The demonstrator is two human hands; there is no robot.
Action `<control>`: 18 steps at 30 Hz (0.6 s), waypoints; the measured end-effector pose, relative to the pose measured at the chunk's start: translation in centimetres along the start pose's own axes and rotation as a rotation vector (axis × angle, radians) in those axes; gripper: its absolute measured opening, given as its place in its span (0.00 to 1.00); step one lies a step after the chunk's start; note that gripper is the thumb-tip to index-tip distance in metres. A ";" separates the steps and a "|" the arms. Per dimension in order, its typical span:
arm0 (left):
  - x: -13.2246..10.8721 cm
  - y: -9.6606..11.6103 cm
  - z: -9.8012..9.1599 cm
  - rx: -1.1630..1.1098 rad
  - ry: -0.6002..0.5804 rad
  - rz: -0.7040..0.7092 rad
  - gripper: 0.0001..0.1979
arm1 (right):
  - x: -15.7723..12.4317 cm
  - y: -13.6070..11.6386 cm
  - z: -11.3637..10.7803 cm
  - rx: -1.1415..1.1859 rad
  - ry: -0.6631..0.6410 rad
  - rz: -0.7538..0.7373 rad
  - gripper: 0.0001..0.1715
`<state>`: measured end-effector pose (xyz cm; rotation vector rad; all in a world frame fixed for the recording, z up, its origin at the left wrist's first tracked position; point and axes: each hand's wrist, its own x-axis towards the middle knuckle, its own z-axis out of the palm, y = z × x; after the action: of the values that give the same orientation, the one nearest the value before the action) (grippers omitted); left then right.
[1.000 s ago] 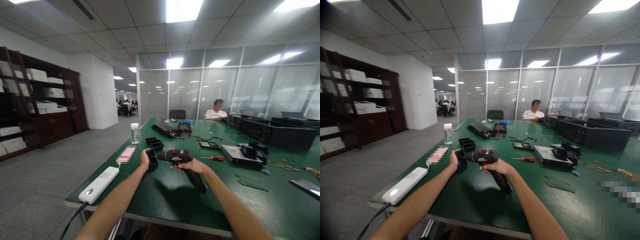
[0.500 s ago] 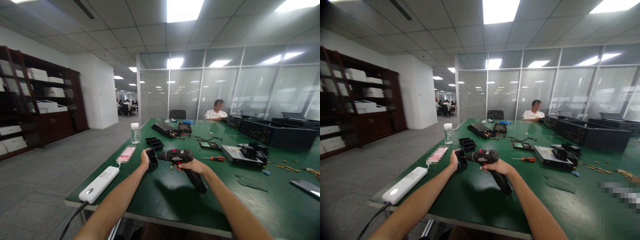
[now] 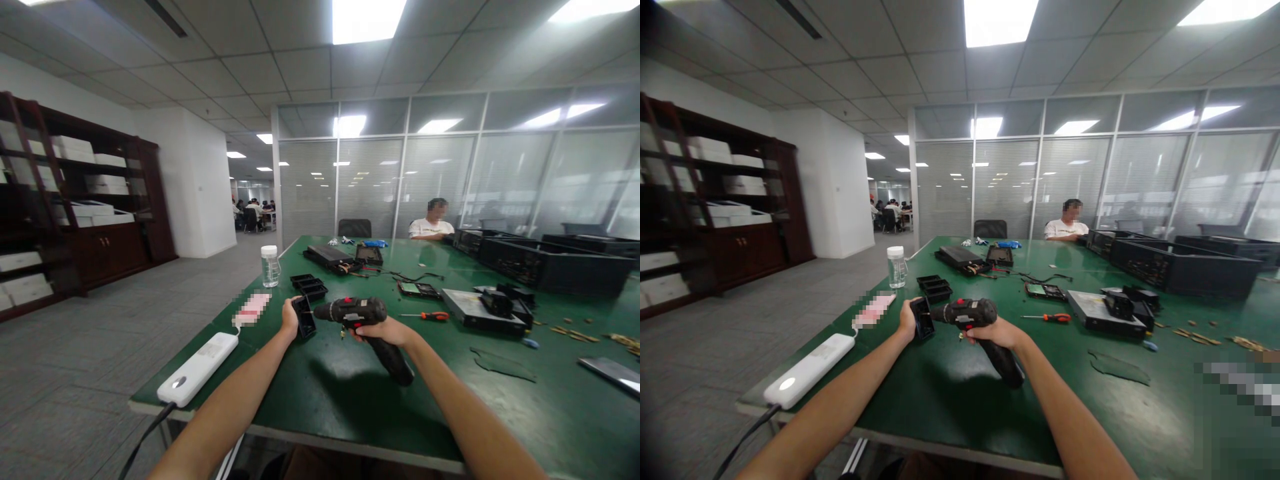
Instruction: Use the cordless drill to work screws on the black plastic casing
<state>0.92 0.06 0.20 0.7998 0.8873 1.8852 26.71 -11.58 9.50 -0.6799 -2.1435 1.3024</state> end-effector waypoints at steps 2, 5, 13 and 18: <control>0.0 0.0 -0.1 0.003 -0.009 -0.006 0.18 | 0.0 0.0 0.0 -0.001 0.002 -0.001 0.18; -0.1 0.1 0.0 0.002 -0.005 -0.020 0.18 | 0.0 -0.1 0.0 -0.006 0.010 -0.001 0.18; -0.2 0.2 -0.1 0.040 -0.029 0.022 0.18 | -0.1 -0.2 0.0 -0.005 0.000 0.000 0.16; 0.0 0.0 -0.2 0.028 -0.021 0.026 0.18 | 0.0 -0.3 0.1 0.005 -0.005 -0.009 0.17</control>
<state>0.70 0.04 0.10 0.8507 0.8964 1.8871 26.65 -11.76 9.71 -0.6650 -2.1443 1.3061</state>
